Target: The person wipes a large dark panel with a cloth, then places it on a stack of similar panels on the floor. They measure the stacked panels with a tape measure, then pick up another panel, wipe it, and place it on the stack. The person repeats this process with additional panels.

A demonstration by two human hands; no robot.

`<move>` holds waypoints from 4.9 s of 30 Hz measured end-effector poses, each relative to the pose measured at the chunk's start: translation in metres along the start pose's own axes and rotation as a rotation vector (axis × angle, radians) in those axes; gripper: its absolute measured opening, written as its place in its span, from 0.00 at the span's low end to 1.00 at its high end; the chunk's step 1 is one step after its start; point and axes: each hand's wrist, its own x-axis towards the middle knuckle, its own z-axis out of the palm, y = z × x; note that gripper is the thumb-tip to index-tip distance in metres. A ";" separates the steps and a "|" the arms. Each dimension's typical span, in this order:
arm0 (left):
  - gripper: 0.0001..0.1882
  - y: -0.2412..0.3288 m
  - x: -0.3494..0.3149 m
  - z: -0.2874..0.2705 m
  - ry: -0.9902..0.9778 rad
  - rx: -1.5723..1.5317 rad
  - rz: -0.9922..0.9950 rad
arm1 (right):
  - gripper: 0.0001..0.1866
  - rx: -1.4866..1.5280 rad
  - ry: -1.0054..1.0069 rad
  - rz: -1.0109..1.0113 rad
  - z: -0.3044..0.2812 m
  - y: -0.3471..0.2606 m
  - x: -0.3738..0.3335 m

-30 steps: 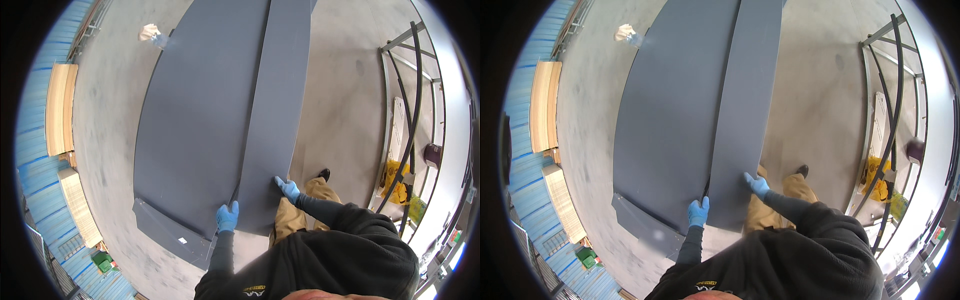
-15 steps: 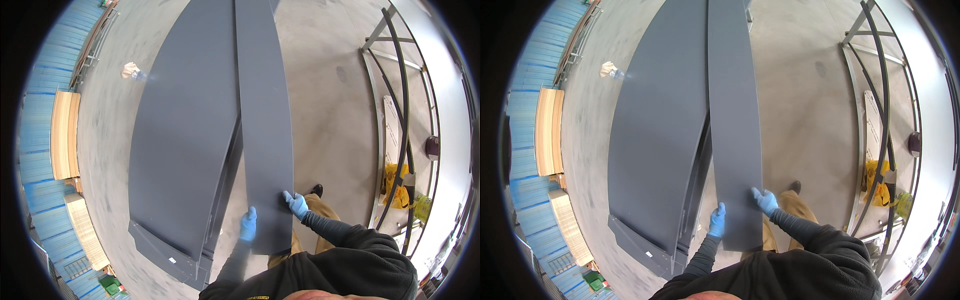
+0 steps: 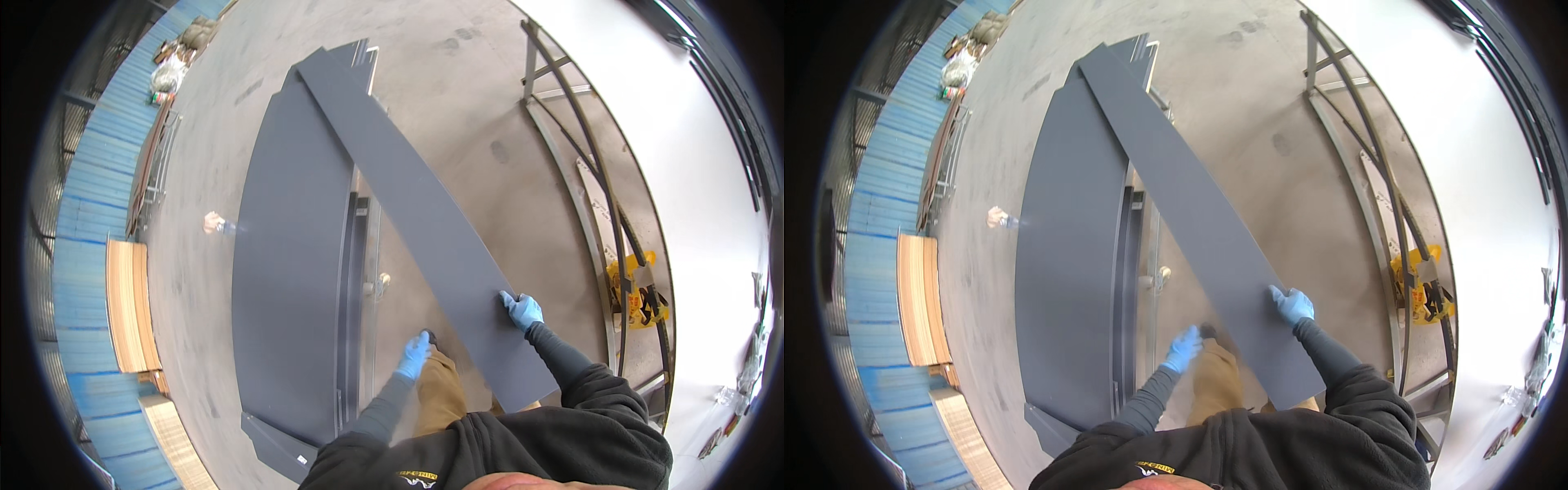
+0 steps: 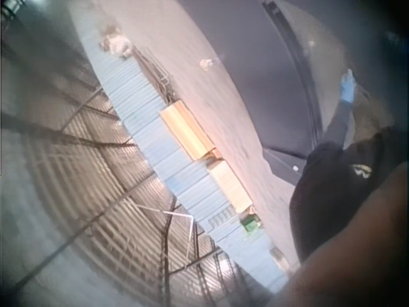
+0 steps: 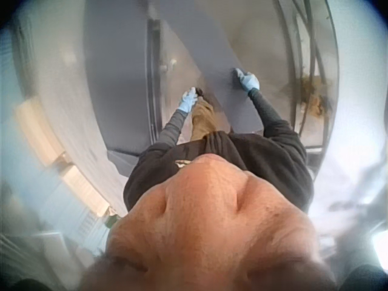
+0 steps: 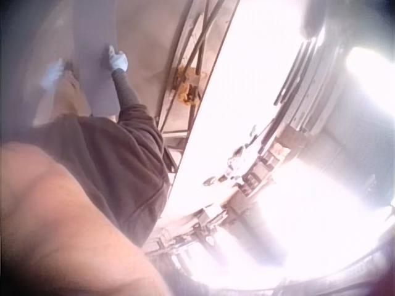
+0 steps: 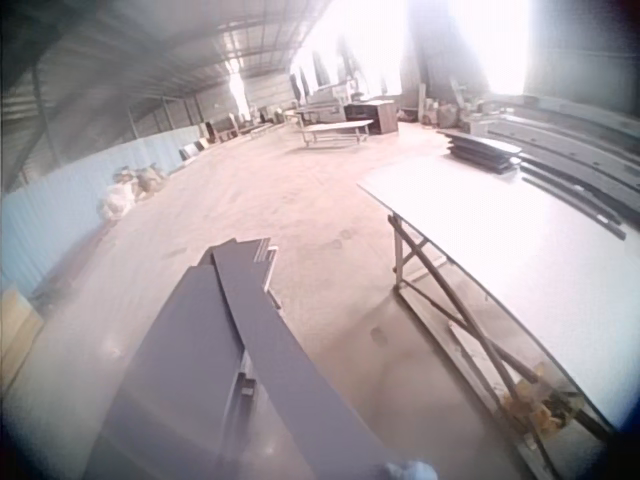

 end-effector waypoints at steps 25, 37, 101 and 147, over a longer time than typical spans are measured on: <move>0.43 0.521 0.183 0.094 -0.689 -0.602 0.203 | 0.37 -0.293 0.289 0.105 -0.284 -0.131 -0.082; 0.40 0.596 0.115 0.318 -0.777 -0.454 0.285 | 0.37 -0.184 0.447 0.158 -0.444 -0.005 -0.039; 0.47 0.740 0.149 1.324 -0.681 1.077 0.109 | 0.05 -0.133 1.775 0.115 -0.935 0.424 0.249; 0.43 0.228 -0.136 1.099 -0.737 1.554 1.999 | 0.54 0.230 1.365 1.613 -0.614 0.664 -0.341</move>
